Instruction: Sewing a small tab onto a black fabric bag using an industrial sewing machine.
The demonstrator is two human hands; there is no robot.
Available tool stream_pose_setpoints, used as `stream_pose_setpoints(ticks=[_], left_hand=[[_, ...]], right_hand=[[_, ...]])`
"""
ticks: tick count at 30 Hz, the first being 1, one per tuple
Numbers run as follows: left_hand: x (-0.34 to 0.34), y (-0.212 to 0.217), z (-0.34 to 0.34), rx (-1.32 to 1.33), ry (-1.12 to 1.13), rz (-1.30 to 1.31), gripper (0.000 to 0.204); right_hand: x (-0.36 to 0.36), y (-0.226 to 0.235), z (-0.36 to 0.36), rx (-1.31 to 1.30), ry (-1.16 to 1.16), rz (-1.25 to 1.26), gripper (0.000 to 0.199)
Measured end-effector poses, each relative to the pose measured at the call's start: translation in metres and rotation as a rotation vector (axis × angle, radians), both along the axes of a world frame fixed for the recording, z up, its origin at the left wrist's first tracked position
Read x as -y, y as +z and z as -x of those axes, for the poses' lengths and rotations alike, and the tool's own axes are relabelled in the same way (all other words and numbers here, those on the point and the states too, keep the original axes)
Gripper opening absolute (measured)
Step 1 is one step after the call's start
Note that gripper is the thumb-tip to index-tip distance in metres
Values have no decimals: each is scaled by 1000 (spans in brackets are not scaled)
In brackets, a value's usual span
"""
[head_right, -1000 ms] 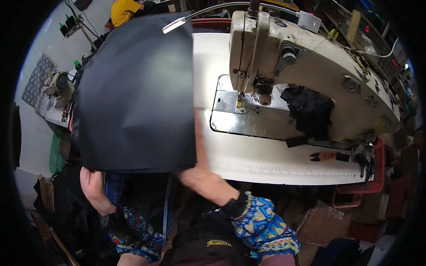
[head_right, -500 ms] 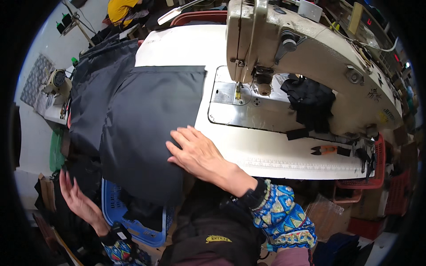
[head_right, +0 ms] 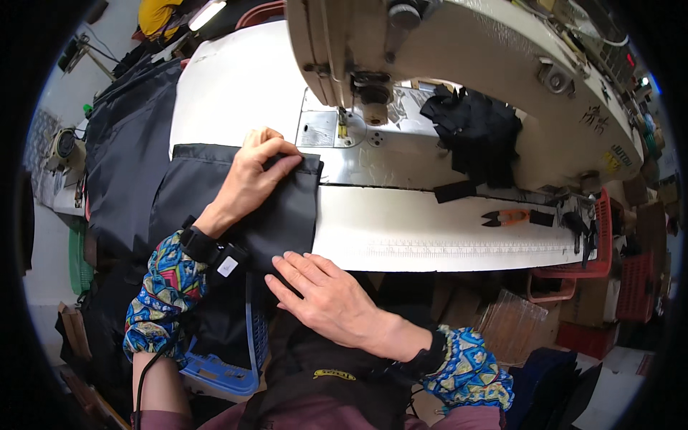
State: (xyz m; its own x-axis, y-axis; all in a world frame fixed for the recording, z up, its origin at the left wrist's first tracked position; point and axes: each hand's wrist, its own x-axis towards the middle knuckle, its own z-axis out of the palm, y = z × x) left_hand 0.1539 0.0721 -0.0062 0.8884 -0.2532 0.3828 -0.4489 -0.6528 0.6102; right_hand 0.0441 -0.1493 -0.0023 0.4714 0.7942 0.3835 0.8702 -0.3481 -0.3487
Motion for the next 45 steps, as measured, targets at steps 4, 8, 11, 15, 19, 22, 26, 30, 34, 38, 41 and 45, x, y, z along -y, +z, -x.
stream_pose_setpoints(ticks=[4, 8, 11, 15, 19, 22, 26, 30, 34, 38, 41, 45], left_hand=[[9, -2, -2, 79, 27, -9, 15], [4, 7, -5, -54, -5, -129, 15], [2, 12, -6, -252, -67, 119, 13], [2, 8, -9, -234, -23, 69, 11], [7, 12, -8, -204, -3, 20, 9], [9, 11, -7, -167, 17, -16, 9], [11, 12, -7, -192, 44, -33, 11], [14, 0, -8, -17, 44, -71, 12], [23, -5, -10, 11, 77, -67, 13], [34, -11, -31, 48, 81, -40, 14], [37, -8, -50, -8, 73, -25, 13], [36, -15, -70, 29, 102, 39, 8]], right_hand=[[19, 3, -37, 21, -13, -148, 39], [32, 1, -78, 146, -139, -58, 39], [33, 3, -89, 165, -158, 3, 39], [29, 3, -92, 213, -167, 101, 39], [29, 2, -94, 200, -152, 133, 40], [28, 1, -95, 201, -167, 109, 40], [28, 0, -95, 198, -152, 133, 38], [31, 6, -107, 256, -77, 123, 36], [42, 8, -117, 169, -16, 168, 36], [49, 8, -130, 156, -66, 173, 38], [51, 8, -141, 158, -103, 162, 45], [48, 5, -149, 64, -203, 194, 55]])
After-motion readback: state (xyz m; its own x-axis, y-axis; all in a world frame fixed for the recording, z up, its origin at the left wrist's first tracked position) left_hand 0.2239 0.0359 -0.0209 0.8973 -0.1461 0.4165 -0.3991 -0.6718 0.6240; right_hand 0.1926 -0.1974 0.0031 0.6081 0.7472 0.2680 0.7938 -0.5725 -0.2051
